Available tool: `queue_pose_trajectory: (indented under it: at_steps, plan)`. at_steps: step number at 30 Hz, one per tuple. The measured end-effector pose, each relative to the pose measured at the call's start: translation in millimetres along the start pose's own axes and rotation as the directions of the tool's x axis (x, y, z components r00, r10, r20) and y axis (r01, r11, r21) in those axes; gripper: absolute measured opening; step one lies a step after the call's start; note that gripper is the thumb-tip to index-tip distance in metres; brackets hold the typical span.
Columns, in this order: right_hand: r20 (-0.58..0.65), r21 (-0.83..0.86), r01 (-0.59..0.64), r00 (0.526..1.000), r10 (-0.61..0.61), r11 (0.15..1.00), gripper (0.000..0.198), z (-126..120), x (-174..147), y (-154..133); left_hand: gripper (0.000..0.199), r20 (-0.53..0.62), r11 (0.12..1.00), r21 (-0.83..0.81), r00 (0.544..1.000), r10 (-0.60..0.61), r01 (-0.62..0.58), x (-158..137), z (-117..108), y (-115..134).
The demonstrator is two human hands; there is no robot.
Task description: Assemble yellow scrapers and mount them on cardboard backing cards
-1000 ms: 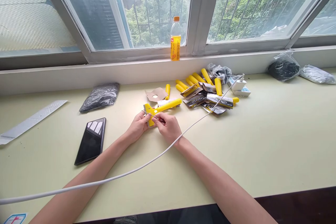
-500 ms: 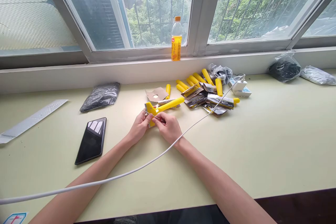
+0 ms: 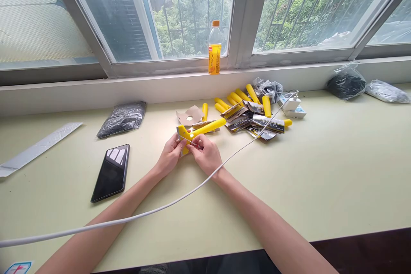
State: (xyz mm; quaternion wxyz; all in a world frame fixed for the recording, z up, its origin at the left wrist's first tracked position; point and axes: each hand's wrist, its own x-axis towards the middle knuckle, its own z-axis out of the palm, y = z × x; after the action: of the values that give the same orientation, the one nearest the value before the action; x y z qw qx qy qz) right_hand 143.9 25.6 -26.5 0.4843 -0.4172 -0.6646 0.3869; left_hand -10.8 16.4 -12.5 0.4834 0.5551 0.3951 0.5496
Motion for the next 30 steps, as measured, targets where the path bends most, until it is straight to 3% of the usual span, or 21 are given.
queue_pose_trajectory:
  at_steps: [5, 9, 12, 18, 30]
  plan:
    - [0.012, 0.029, -0.022, 1.000, 0.022, 0.999, 0.034, -1, 1, -2, 0.036, 0.005, 0.999, 0.010, 0.999, -0.034, 0.034, 0, -2, -1]
    - [0.006, -0.016, 0.032, 0.999, -0.032, 0.999, 0.036, -6, 2, -6, 0.047, 0.016, 0.977, -0.184, 0.994, -0.109, 0.110, 4, -7, -9]
    - [0.020, -0.144, 0.080, 0.997, -0.078, 0.986, 0.035, -11, 0, -9, 0.047, -0.043, 0.957, -0.268, 0.991, -0.124, 0.108, 7, -11, -14]
    - [0.063, -0.354, 0.164, 0.987, -0.151, 0.921, 0.024, -14, -4, -8, 0.034, -0.174, 0.973, -0.228, 0.982, -0.074, 0.033, 8, -15, -14]
    - [0.106, -0.424, 0.305, 0.952, -0.288, 0.853, 0.025, -11, -6, -6, 0.031, -0.214, 0.993, -0.121, 0.976, -0.039, 0.013, 7, -11, -6]
